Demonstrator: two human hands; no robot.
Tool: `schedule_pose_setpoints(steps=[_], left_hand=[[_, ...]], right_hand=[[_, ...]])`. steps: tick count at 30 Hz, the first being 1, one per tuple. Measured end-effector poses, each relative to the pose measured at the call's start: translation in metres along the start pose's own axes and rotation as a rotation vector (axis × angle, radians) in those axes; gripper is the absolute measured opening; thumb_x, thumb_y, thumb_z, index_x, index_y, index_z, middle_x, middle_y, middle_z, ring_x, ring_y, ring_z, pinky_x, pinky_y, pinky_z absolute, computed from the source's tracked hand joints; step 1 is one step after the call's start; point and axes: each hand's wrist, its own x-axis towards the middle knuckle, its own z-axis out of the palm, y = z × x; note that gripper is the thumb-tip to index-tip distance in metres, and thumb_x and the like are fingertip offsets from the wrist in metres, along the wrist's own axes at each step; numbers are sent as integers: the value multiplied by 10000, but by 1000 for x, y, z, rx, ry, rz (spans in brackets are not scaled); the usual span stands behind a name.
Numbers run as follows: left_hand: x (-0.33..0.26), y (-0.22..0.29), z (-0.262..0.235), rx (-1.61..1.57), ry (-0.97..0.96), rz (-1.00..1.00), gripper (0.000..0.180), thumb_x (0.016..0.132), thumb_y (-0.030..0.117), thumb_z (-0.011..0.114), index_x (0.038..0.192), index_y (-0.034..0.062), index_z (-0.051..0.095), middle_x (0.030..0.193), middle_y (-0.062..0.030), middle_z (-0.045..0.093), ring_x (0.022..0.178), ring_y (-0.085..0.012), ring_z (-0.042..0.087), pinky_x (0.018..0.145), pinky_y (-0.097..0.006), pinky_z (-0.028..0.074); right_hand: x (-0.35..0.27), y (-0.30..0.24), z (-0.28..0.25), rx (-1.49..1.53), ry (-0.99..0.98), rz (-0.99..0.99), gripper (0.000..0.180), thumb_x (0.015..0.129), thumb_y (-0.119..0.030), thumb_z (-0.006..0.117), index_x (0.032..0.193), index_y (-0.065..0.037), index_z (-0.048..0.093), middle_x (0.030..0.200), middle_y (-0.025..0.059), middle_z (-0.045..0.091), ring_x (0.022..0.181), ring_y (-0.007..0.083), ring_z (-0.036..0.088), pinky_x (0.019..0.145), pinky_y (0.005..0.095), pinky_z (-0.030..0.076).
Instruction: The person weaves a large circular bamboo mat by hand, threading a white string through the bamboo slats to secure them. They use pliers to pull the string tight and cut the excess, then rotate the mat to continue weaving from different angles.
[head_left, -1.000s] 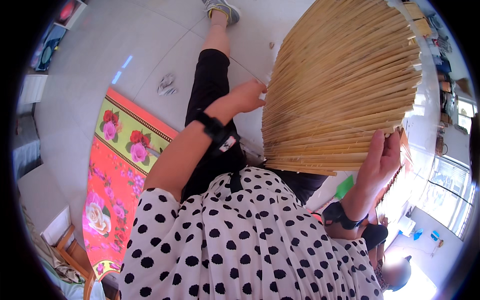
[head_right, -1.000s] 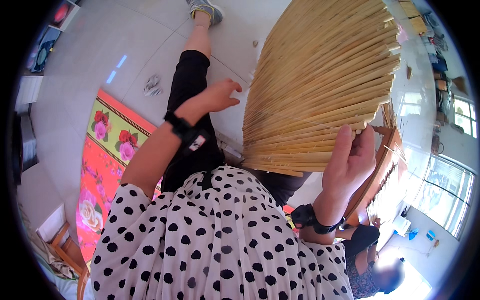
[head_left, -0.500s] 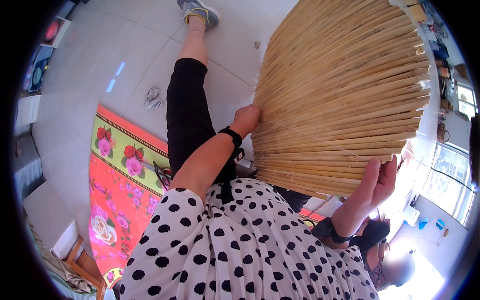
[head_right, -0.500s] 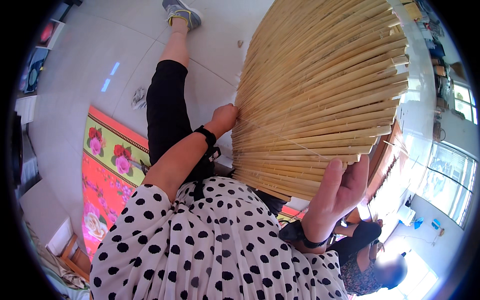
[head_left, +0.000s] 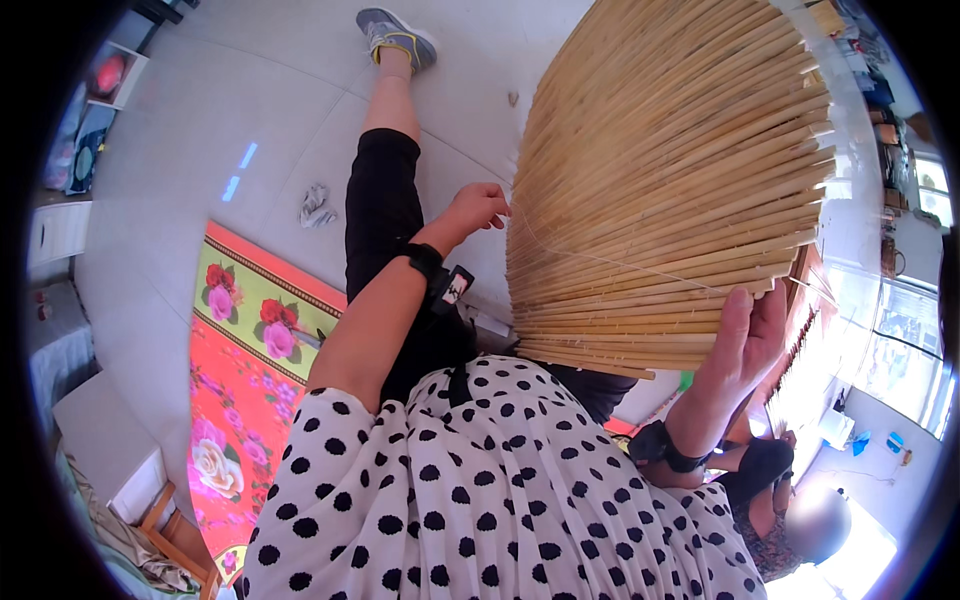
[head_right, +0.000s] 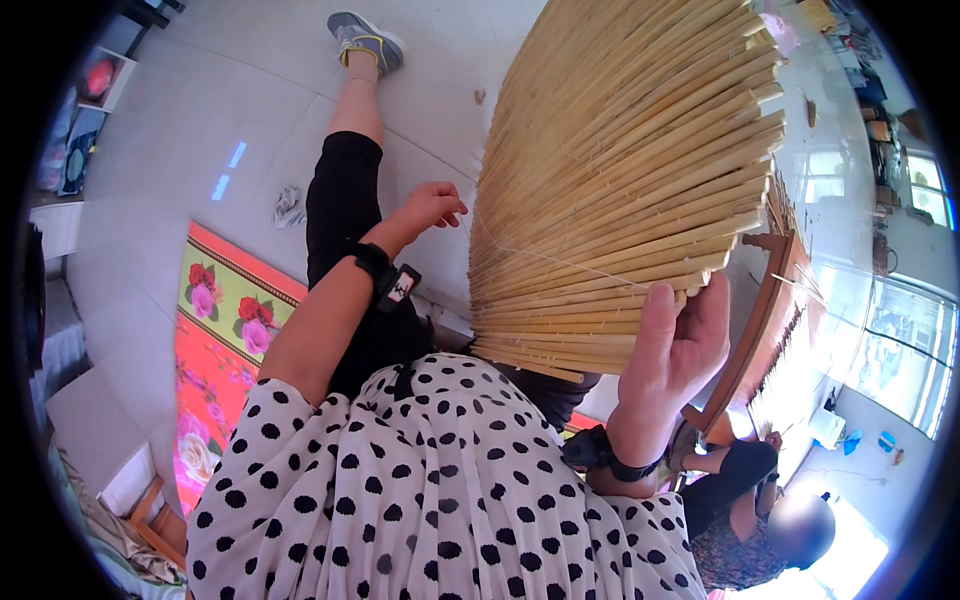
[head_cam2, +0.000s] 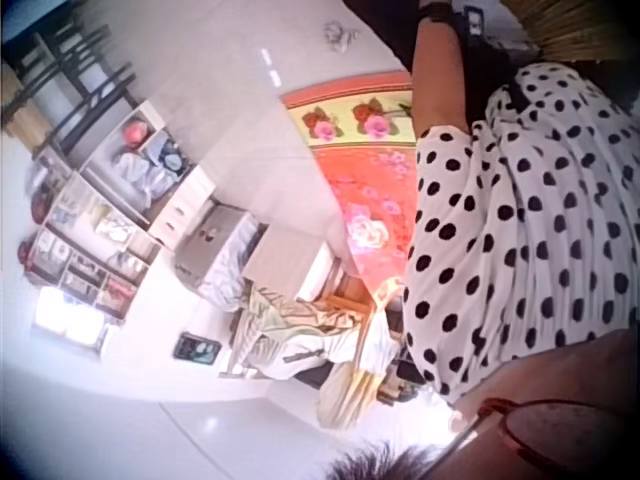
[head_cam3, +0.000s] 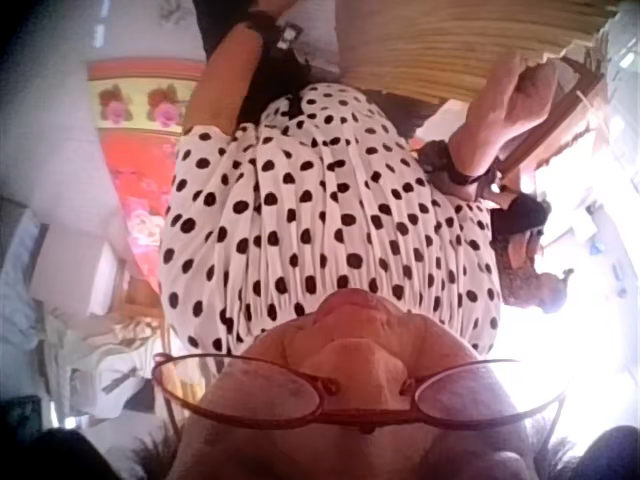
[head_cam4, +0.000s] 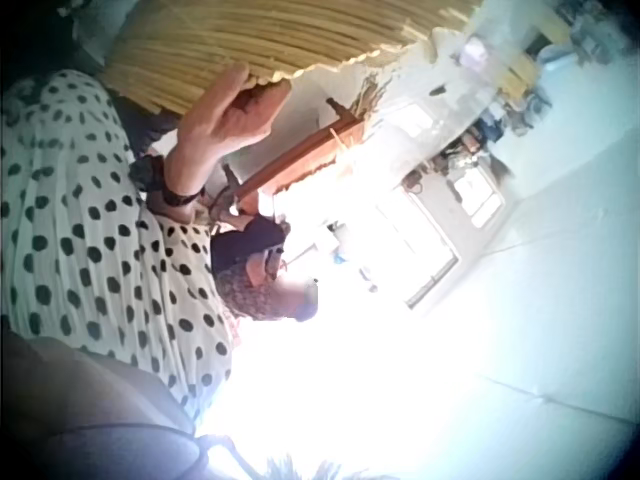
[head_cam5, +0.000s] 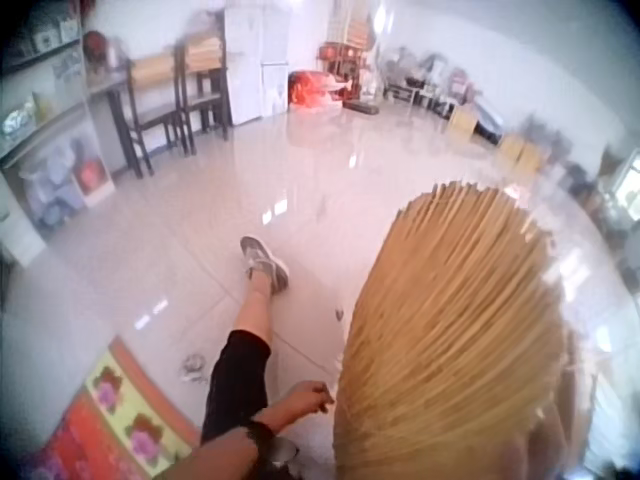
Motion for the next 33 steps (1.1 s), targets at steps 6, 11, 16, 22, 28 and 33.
schedule_pose_setpoints(steps=[6,11,16,22,28,33], left_hand=[[-86,86,-15,-462,-203,138,47,883,98,501,878,85,546,857,-116,669,699,-168,642,639,-278,508],[-162,148,14,-723,-312,396,68,899,77,464,906,83,532,834,-149,658,677,-205,646,598,-297,525],[-190,182,52,-831,-283,499,48,931,110,476,954,87,511,824,-161,660,654,-215,665,612,-293,546],[-187,189,81,-852,-260,531,42,935,113,505,967,88,515,819,-146,662,639,-196,659,614,-293,547],[-184,183,93,-746,-250,594,53,939,83,511,990,77,518,814,-122,658,651,-174,648,615,-286,546],[-185,179,93,-683,-221,638,70,946,76,520,1015,67,510,837,-95,639,687,-157,645,614,-268,542]], right_hand=[[-2,-4,-5,-57,-53,0,209,922,-123,585,1039,46,549,841,18,590,755,42,483,665,181,399],[-10,-11,6,100,45,65,577,867,-14,620,1373,2,344,901,60,638,780,71,566,656,190,447],[-20,-25,10,-65,70,4,757,808,10,682,1445,-54,278,1248,166,556,851,76,594,619,168,441],[-28,-10,-5,-196,21,-28,653,729,-18,787,1314,-48,497,1224,102,570,803,71,575,576,170,427],[-29,-5,-7,-199,-16,-125,297,735,4,766,1023,-2,695,1127,91,611,750,106,583,620,210,467],[-27,-8,-1,-142,19,-108,163,787,26,709,949,9,711,1032,69,602,742,95,558,618,213,449]])
